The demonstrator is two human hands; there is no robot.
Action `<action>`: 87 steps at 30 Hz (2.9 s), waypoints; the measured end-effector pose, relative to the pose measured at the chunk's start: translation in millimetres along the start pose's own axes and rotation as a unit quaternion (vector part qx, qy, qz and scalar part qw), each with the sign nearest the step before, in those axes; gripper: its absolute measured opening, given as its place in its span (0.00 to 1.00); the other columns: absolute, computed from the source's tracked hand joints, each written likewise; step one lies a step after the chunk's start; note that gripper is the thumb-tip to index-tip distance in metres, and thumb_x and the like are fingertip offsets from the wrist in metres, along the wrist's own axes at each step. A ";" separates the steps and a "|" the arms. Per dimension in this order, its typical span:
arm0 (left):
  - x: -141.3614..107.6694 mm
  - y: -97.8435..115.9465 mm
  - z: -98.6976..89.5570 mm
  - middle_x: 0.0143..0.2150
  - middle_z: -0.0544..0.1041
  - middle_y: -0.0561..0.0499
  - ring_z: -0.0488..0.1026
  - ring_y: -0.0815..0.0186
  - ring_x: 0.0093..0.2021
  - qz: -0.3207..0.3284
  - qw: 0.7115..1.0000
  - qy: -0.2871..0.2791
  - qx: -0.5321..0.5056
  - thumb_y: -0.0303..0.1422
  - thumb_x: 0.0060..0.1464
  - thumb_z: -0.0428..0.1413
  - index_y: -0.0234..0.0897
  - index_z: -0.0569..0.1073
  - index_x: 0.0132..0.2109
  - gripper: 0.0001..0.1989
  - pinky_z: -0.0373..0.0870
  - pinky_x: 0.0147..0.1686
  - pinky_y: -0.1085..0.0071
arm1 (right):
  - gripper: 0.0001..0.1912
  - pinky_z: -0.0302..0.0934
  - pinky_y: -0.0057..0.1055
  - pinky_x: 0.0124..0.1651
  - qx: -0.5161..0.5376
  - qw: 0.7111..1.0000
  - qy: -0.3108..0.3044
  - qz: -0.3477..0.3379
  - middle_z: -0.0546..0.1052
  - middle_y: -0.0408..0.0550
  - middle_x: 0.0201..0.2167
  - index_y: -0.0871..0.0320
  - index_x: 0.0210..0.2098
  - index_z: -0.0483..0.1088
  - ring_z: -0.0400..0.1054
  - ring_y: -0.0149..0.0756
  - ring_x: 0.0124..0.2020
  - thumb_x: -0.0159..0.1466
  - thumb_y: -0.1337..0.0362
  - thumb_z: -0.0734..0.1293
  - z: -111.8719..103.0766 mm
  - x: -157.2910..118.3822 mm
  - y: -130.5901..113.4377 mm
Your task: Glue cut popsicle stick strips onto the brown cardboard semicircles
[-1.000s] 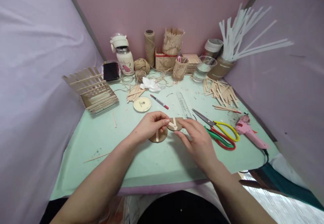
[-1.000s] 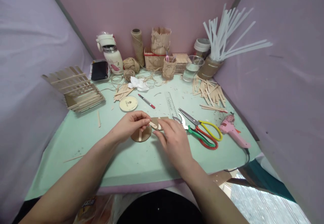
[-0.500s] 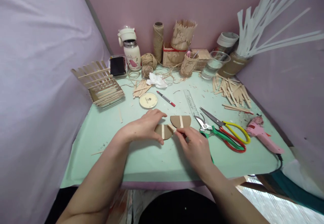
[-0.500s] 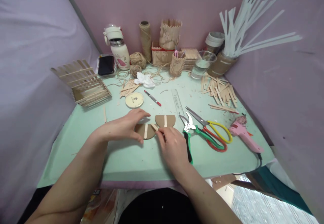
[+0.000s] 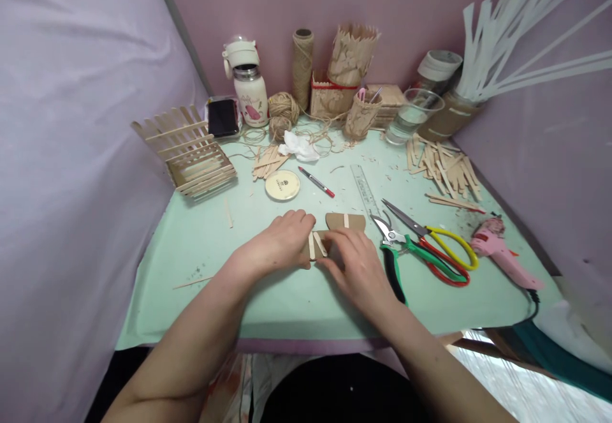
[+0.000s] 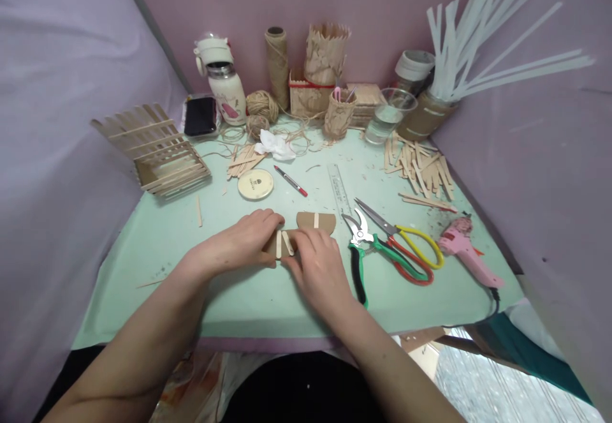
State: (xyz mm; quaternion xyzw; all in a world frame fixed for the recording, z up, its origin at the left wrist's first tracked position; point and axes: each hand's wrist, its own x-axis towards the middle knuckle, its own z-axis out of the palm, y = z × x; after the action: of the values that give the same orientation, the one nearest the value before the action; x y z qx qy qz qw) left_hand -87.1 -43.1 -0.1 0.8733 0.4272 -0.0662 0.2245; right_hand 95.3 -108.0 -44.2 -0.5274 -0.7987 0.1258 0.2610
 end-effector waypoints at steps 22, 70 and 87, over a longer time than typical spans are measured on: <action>3.5 -2.8 4.3 0.44 0.69 0.45 0.66 0.57 0.44 -0.001 1.000 0.008 -0.008 0.32 0.47 0.63 0.35 0.65 0.42 0.17 0.65 0.42 0.63 | 0.26 0.58 0.53 0.57 0.009 0.993 -0.115 0.011 0.71 0.55 0.57 0.53 0.60 0.62 0.62 0.52 0.58 0.64 0.67 0.66 -2.1 10.0 13.6; -1.7 -6.0 -3.3 0.44 0.69 0.45 0.66 0.55 0.45 -0.003 0.999 0.007 -0.042 0.34 0.47 0.64 0.34 0.68 0.44 0.18 0.65 0.43 0.62 | 0.38 0.52 0.57 0.60 0.082 0.991 -0.101 0.039 0.74 0.51 0.57 0.48 0.68 0.46 0.60 0.51 0.60 0.63 0.70 0.65 6.7 11.3 14.8; 0.0 2.7 -2.5 0.42 0.71 0.45 0.68 0.56 0.44 0.032 0.999 0.025 -0.031 0.32 0.55 0.55 0.33 0.71 0.46 0.12 0.66 0.42 0.62 | 0.36 0.53 0.55 0.60 0.078 0.990 -0.108 0.046 0.73 0.50 0.58 0.49 0.67 0.48 0.59 0.50 0.60 0.64 0.69 0.65 5.3 11.6 12.6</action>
State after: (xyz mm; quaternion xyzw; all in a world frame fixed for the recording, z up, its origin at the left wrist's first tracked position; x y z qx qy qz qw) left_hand -85.2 -43.4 3.1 0.8806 0.4062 -0.0236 0.2428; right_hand 98.6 -91.9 -51.3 -0.5247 -0.7851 0.2557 0.2073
